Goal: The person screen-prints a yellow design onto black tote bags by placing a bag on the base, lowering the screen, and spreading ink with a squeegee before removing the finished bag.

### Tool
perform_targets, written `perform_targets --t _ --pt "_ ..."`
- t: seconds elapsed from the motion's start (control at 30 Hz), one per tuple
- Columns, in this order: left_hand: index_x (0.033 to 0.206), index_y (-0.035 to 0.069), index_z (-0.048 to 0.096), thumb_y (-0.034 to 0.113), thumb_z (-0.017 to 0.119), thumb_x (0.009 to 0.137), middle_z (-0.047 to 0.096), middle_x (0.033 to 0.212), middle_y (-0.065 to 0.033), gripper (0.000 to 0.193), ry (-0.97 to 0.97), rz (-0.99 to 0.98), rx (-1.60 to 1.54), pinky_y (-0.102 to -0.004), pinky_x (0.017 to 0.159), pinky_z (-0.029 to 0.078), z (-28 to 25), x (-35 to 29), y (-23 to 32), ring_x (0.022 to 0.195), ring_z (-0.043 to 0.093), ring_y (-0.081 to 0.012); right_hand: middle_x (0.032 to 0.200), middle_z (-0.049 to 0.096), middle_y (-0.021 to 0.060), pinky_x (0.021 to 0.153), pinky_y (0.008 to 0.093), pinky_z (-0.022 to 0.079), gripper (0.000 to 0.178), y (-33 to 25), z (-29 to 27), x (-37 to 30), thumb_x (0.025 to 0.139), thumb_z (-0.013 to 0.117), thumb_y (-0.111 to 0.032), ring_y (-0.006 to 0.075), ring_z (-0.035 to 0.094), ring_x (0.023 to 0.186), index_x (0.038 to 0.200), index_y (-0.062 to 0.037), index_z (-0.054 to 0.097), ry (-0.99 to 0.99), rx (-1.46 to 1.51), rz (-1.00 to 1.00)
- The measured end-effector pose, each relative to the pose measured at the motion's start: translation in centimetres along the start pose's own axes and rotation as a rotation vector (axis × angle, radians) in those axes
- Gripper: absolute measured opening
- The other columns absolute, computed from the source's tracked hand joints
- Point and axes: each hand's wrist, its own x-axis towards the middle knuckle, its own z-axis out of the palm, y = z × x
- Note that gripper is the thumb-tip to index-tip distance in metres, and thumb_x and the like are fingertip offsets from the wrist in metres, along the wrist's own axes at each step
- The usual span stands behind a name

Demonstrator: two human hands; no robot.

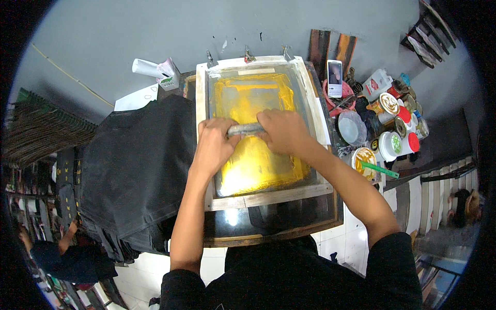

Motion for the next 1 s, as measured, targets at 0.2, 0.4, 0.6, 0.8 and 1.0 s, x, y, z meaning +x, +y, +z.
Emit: perform_targets --t 0.2,0.4,0.6,0.8,1.0 --pt "0.112 0.002 0.073 0.018 0.079 0.083 0.073 0.107 -0.0151 0.034 -0.07 -0.002 -0.04 -0.0471 0.107 0.034 -0.4 -7.8 3.7 0.111 0.064 -0.0304 0.092 0.064 0.0127 0.073 0.046 0.053 0.025 -4.3 -0.2 -6.9 0.088 0.068 -0.027 0.0333 0.066 0.088 0.095 -0.0062 0.056 -0.077 0.051 -0.026" --pt "0.142 0.004 0.052 0.029 0.087 0.075 0.061 0.139 -0.0167 0.08 -0.048 0.004 0.103 -0.0545 0.12 0.019 0.7 -14.1 3.7 0.139 0.049 -0.0328 0.089 0.06 0.0084 0.073 0.0404 0.053 0.015 -6.2 1.2 -11.7 0.081 0.063 -0.019 0.0264 0.064 0.084 0.09 -0.0083 0.058 0.106 -0.078 -0.164" --pt "0.158 0.006 0.032 0.055 0.086 0.07 0.048 0.156 -0.0143 0.113 0.245 0.26 0.344 -0.0582 0.124 0.008 1.3 -17.3 -0.7 0.151 0.034 -0.0314 0.097 0.063 0.0075 0.078 0.0397 0.054 0.016 -6.7 -0.7 -12.3 0.081 0.062 -0.016 0.0246 0.066 0.09 0.096 -0.0078 0.061 0.297 -0.012 -0.182" --pt "0.161 0.005 0.014 0.063 0.089 0.063 0.034 0.16 -0.0243 0.136 0.809 0.129 -0.017 -0.0537 0.124 0.018 -4.3 -11.3 4.3 0.151 0.027 -0.0394 0.112 0.07 0.0116 0.083 0.045 0.055 0.044 -6.1 -11.1 -8.5 0.067 0.07 -0.008 0.0322 0.069 0.096 0.111 -0.0072 0.067 0.602 -0.036 -0.2" --pt "0.147 -0.004 0.039 0.045 0.079 0.085 0.054 0.139 -0.0322 0.088 0.313 -0.568 0.097 -0.0467 0.108 0.046 -2.0 -6.1 0.5 0.125 0.059 -0.043 0.097 0.071 0.0201 0.075 0.0463 0.055 0.026 -3.8 -21.1 1.2 0.084 0.071 -0.016 0.0359 0.07 0.086 0.106 -0.0039 0.067 0.82 -0.231 -0.222"
